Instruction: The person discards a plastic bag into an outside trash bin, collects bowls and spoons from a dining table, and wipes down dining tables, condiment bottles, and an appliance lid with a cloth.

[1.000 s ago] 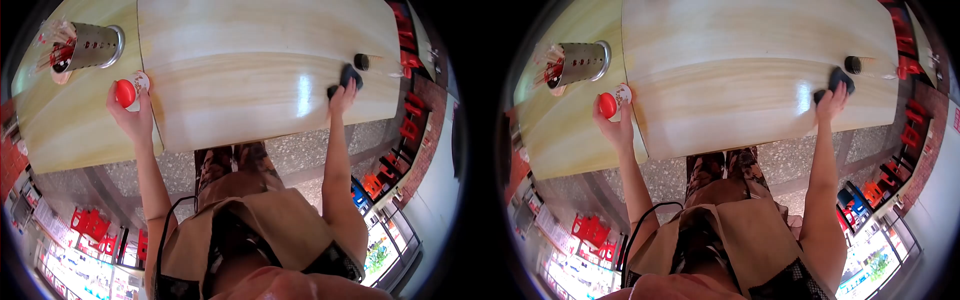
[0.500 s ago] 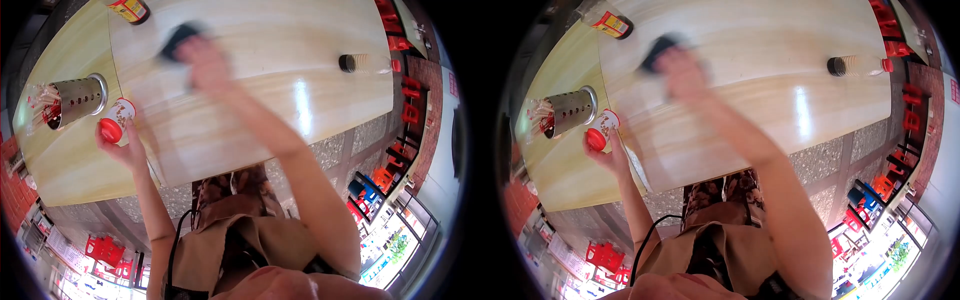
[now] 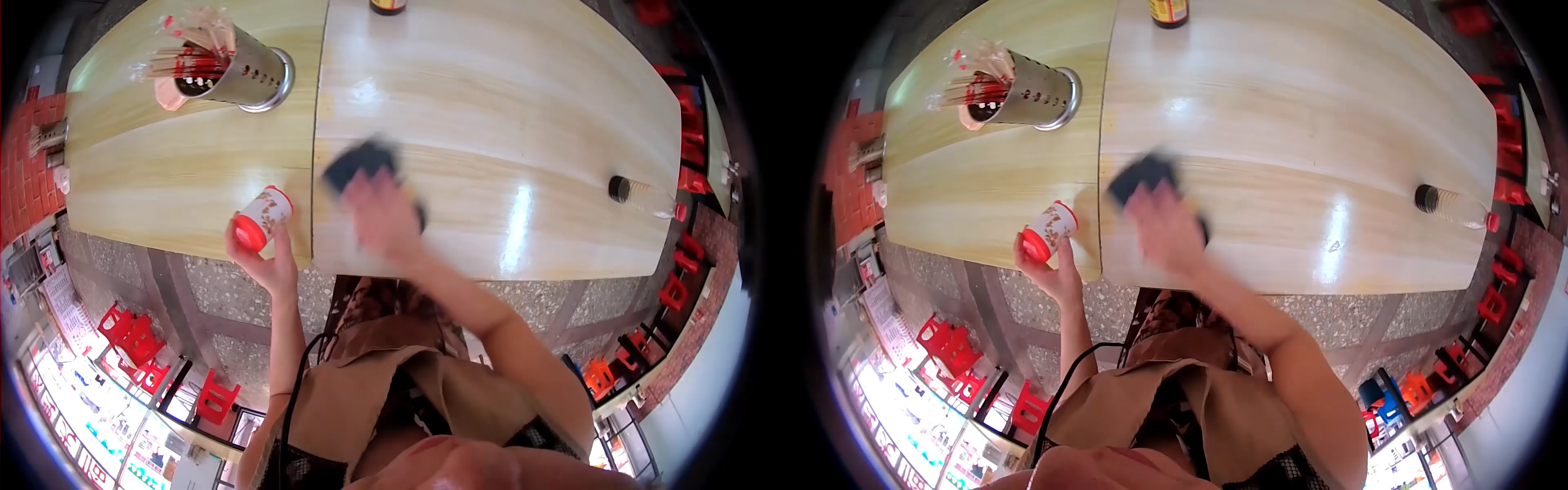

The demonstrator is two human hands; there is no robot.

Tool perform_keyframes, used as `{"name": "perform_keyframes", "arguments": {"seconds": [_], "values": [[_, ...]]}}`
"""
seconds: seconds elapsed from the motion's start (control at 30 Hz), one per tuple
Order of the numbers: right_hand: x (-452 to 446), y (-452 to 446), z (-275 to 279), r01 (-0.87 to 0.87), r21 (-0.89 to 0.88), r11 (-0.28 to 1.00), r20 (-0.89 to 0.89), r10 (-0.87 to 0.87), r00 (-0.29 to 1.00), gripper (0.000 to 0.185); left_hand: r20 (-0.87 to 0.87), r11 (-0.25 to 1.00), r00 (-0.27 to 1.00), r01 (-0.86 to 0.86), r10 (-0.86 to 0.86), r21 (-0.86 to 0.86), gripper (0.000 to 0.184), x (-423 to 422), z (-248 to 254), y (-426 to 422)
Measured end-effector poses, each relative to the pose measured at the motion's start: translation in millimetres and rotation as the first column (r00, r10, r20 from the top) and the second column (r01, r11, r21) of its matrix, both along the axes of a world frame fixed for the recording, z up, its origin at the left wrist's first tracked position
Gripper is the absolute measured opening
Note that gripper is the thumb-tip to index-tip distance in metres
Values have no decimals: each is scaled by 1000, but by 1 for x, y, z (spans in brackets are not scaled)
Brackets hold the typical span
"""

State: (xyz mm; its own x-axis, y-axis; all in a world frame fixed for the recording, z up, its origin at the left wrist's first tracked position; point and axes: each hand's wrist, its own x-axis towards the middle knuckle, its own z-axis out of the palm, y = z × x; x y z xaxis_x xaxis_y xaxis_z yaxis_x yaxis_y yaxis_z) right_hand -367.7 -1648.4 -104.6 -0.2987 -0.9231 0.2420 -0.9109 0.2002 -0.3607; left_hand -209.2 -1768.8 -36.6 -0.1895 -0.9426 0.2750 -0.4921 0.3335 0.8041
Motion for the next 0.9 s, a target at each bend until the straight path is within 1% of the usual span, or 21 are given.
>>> {"name": "perform_keyframes", "arguments": {"seconds": [0.03,0.07,0.1,0.17,0.2,0.27,0.3,0.33,0.37,0.43,0.47,0.5,0.53,0.57,0.63,0.7,0.73,0.77,0.8,0.83,0.9], "values": [[39,15,13,-155,-7,988,230,152,961,42,-59,999,998,-7,10,52,73,-1,2,3],[60,27,27,-306,-27,952,234,303,924,41,-44,997,999,-4,8,77,74,-1,6,4],[63,27,26,-327,-135,935,245,351,904,39,-45,997,999,-5,8,77,74,0,7,3],[36,1,19,-349,-92,932,111,358,927,38,-43,999,999,34,-34,13,73,0,4,0],[8,-27,20,-334,-18,943,45,334,941,41,-50,999,998,42,-41,19,73,-3,2,-2],[-53,-75,18,-88,-124,988,-4,89,996,44,-83,997,994,72,-71,9,70,-22,-2,-9],[-82,-91,20,13,-122,992,31,-10,999,44,-99,994,990,106,-103,34,70,-33,-5,-10],[-106,-95,13,113,-156,981,-5,-115,993,45,-22,985,985,170,-169,8,69,-46,-7,-13],[-123,-83,8,191,-162,968,-20,-197,980,45,55,971,970,237,-236,-19,67,-59,-10,-17],[-164,-23,3,330,-65,942,-148,-336,930,46,39,953,953,301,-300,-36,64,-82,-16,-25],[-182,18,8,455,-91,886,-164,-464,870,42,83,930,932,358,-352,-82,64,-91,-17,-29],[-207,69,-11,596,-75,800,-163,-599,784,44,132,904,911,407,-392,-127,63,-100,-18,-33],[-226,127,-20,600,-192,777,-173,-628,759,44,145,912,912,398,-383,-98,62,-112,-11,-33],[-243,176,-27,685,-204,699,-187,-715,674,43,138,907,908,409,-395,-99,62,-121,-8,-37],[-247,204,-18,923,-124,365,-232,-915,330,42,132,908,903,417,-408,-48,61,-138,-5,-44],[-259,196,-33,894,-32,446,-441,-809,388,41,105,899,900,431,-422,-82,62,-154,-10,-54],[-246,167,-22,877,-21,480,-428,-797,426,41,93,892,898,439,-431,-110,64,-161,-13,-56],[-228,141,-17,833,-85,547,-332,-804,494,41,87,887,894,448,-440,-112,64,-169,-14,-55],[-211,125,-11,755,-90,649,-299,-741,601,40,142,894,916,398,-376,-205,67,-176,-15,-54],[-186,119,-2,659,-111,744,-188,-667,721,40,193,888,932,353,-307,-293,69,-182,-15,-50],[-140,133,12,549,-43,835,-33,-551,834,45,246,878,932,340,-267,-336,71,-187,-8,-28]]}}
